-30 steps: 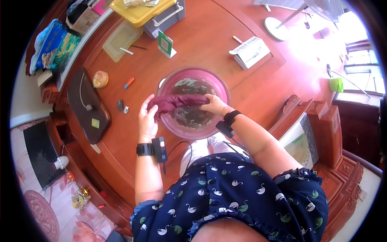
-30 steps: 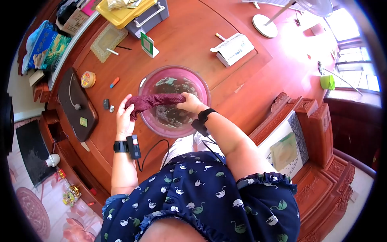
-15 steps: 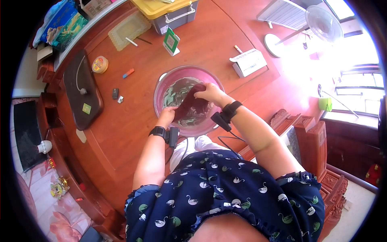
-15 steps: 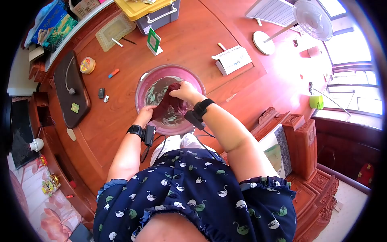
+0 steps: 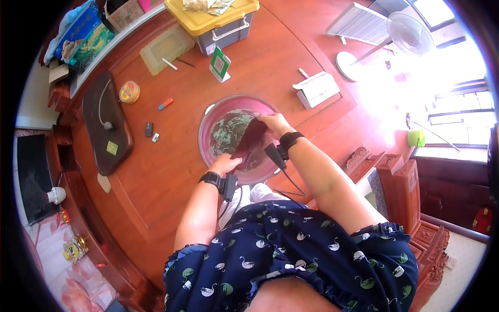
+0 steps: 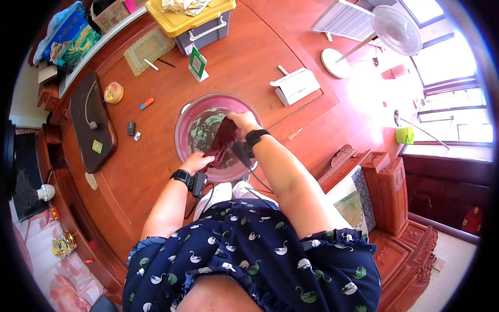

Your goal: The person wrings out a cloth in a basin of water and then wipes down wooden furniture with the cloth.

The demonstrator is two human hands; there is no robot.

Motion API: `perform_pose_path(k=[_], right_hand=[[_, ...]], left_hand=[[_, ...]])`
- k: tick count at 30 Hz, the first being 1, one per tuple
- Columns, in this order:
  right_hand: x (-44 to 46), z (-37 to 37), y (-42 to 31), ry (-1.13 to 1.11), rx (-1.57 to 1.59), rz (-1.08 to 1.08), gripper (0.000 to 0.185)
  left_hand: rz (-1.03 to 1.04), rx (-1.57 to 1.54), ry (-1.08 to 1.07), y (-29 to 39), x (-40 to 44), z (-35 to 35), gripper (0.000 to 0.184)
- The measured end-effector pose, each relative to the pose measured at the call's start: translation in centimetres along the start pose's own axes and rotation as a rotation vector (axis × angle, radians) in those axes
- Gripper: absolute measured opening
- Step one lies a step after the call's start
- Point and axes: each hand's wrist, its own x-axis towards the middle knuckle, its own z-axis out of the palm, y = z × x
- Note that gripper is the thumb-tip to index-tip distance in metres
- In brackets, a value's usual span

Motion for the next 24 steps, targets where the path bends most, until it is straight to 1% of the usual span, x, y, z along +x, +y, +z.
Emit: perform_pose_path(k=[1,2,4,6,7,8,9,10,11,12,13,14,16,17,18,20,21,22,23,24], right_hand=[[-1.2,0.0,-0.5,0.008,0.123,0.122,0.035],[-0.7,-0.1,0.4,-0.056,0.060,0.058,0.028],[-1.0,1.0,2.7,-0.062,0.178,-0.305,0.021],[0.6,2.2,4.7,-0.110,0.165,-0.331,0.023],[-1.3,3.2,3.9,0.028,0.159,-0.329,0.025],[-4.0,3.9,3.1,0.054,0.297,-0.362,0.027],[-2.2,4.8,5.1,0.110,0.123,-0.527,0.032],[-1.0,5.7,6.8,0.199,-0.158,-0.679,0.040],[-5.2,5.0,5.1,0.212,-0.232,-0.694,0.046],[-5.9,5.0,5.2,0.187,-0.255,-0.712,0.046],[-6.9,4.9,5.1,0.161,-0.283,-0.746,0.044],[-7.6,4.5,5.1,0.134,-0.363,-0.816,0.042],[-8.6,4.0,5.0,0.074,-0.456,-0.910,0.039],[-8.5,3.9,5.3,0.074,-0.448,-0.966,0.036],[-8.5,3.8,5.5,0.075,-0.441,-1.023,0.032],[-8.6,3.6,5.8,0.105,-0.414,-1.129,0.024],[-8.7,3.5,5.8,0.123,-0.412,-1.140,0.024],[-8.8,3.3,5.8,0.122,-0.529,-1.171,0.024],[-8.9,3.2,5.9,0.118,-0.647,-1.195,0.024],[-9.3,3.2,5.8,0.117,-0.680,-1.208,0.025]], left_hand=[[0.050,-0.135,-0.064,0.5,-0.7,0.1,0.038],[0.046,-0.148,-0.112,1.0,-1.0,0.1,0.035],[0.041,-0.400,-0.320,0.3,-0.1,-0.1,0.035],[0.058,-0.713,-0.517,-0.8,1.8,0.5,0.038],[0.041,-0.912,-0.575,-0.5,1.8,1.0,0.044],[0.009,-1.107,-0.637,-0.1,1.7,1.5,0.050],[-0.003,-1.163,-0.550,1.4,0.1,1.8,0.056],[-0.011,-1.220,-0.457,2.9,-1.6,2.0,0.062],[0.020,-1.294,-0.438,3.4,-1.6,2.4,0.066],[0.046,-1.373,-0.409,3.6,-1.8,2.6,0.070],[0.092,-1.244,-0.359,4.1,-2.3,2.7,0.070],[0.094,-1.186,-0.399,3.5,-1.1,2.6,0.069],[0.113,-1.121,-0.349,4.2,-1.0,2.5,0.066],[0.109,-1.083,-0.381,4.4,-0.9,2.3,0.063],[0.136,-1.061,-0.356,4.9,-1.4,2.4,0.063],[0.131,-1.047,-0.406,6.4,-2.7,2.0,0.061],[0.138,-1.043,-0.382,7.0,-3.1,2.1,0.057],[0.095,-1.088,-0.407,7.1,-2.8,2.0,0.048],[0.100,-1.041,-0.419,6.7,-1.9,1.9,0.043],[0.101,-0.993,-0.427,6.5,-1.3,1.8,0.039]])
